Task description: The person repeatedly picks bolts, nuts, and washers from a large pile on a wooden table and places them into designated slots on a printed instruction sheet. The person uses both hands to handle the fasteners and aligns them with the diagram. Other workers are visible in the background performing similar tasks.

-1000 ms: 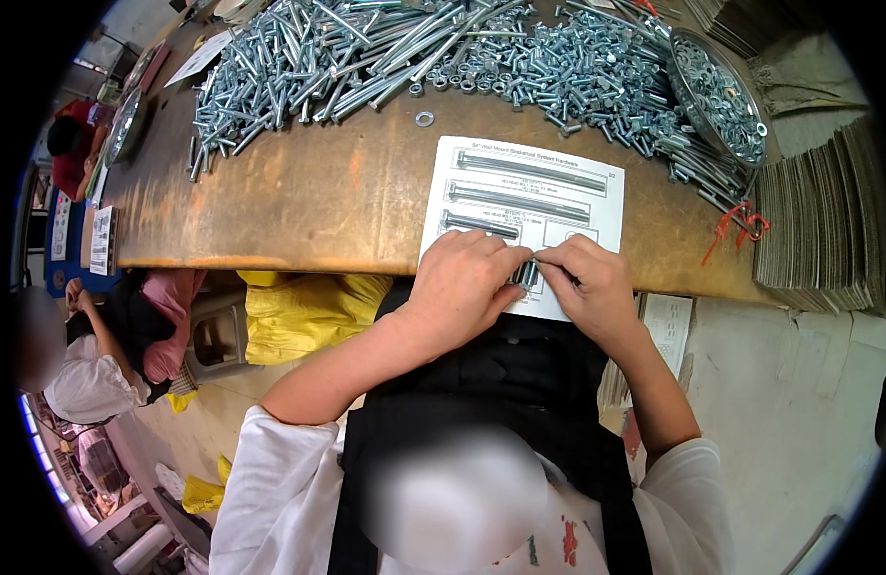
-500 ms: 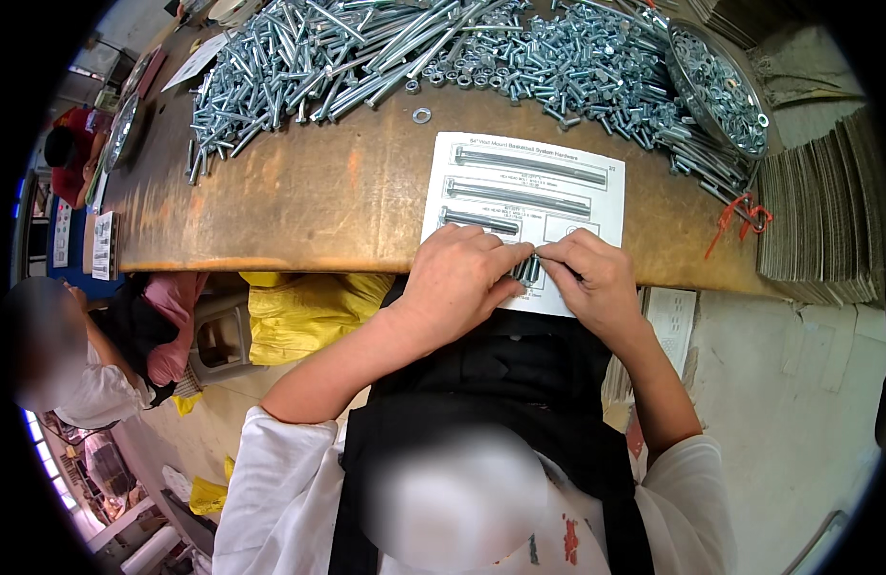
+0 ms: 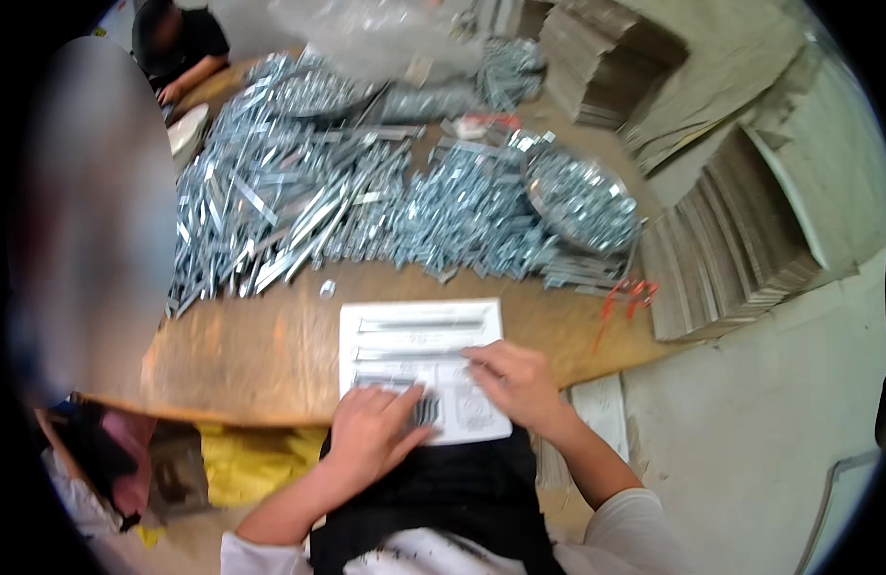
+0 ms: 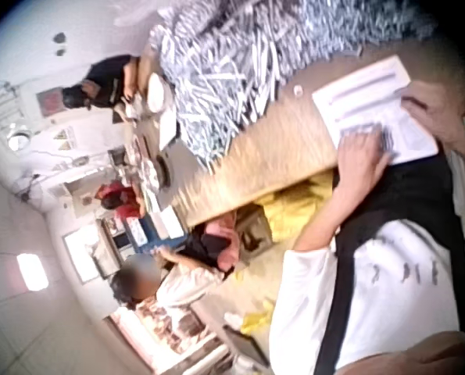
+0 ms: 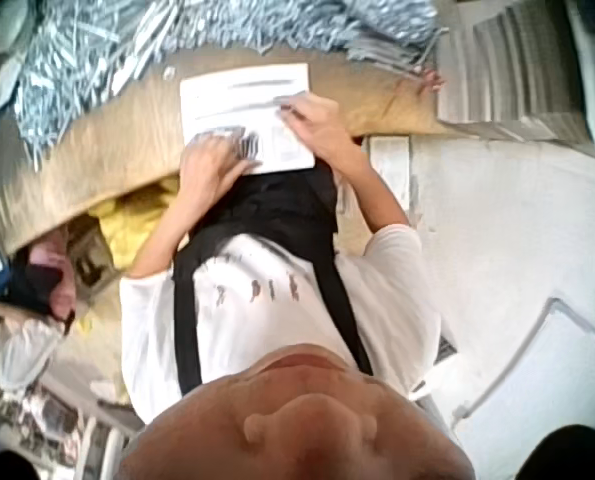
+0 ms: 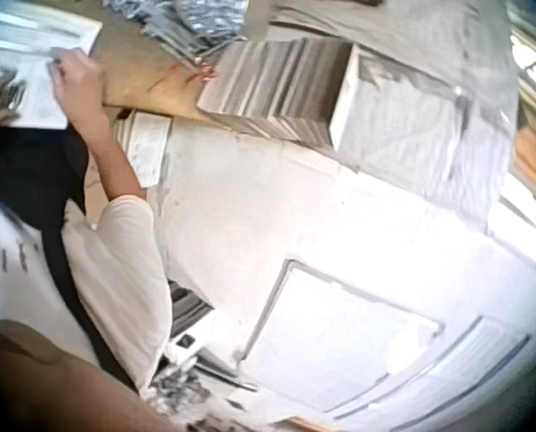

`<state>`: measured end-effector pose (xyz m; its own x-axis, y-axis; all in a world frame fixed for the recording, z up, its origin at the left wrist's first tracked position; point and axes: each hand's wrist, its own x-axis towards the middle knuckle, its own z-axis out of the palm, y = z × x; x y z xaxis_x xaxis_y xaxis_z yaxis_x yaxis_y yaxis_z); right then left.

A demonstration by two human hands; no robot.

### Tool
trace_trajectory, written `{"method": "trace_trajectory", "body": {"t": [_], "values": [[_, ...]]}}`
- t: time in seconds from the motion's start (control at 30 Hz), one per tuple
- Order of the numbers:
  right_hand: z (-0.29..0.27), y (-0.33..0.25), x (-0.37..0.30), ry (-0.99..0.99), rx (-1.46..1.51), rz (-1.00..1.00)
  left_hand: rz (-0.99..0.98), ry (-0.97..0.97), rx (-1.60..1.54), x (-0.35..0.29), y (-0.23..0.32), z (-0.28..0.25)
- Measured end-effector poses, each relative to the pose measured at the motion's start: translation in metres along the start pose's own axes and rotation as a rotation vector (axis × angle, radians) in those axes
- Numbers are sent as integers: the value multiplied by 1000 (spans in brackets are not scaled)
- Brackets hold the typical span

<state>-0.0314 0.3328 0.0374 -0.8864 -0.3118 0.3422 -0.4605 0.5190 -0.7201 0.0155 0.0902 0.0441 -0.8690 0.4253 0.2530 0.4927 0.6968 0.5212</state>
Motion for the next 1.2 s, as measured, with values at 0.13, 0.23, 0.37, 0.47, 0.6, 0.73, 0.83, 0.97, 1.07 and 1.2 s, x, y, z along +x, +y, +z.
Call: {"method": "trace_trajectory", "body": {"t": [0.13,0.23,0.37,0.47,0.6,0.73,0.83,0.97,1.07,1.2], "values": [[-108,42,95,404,-213,185,-18,98,-67,16,6,-26],[-168,113,133,322,-544,276,41,142,-146,25,-2,-13],[-169,148,159,-53,-409,398,8,138,-216,24,-4,-9],[-151,130,166,-73,-718,312,-42,130,-258,22,-8,-12],[-151,147,165,52,-639,313,-58,136,-344,27,-11,-12],[-154,140,157,218,-464,321,-240,102,-596,32,-12,-12],[-133,99,144,254,-176,316,-499,106,-1029,42,-15,3],[-64,-10,88,95,-106,86,-625,40,-1663,87,23,9],[-21,-44,50,59,-445,-160,-620,39,-1983,86,28,32],[-8,-47,25,58,-273,-99,-620,-3,-2100,70,13,47]]}}
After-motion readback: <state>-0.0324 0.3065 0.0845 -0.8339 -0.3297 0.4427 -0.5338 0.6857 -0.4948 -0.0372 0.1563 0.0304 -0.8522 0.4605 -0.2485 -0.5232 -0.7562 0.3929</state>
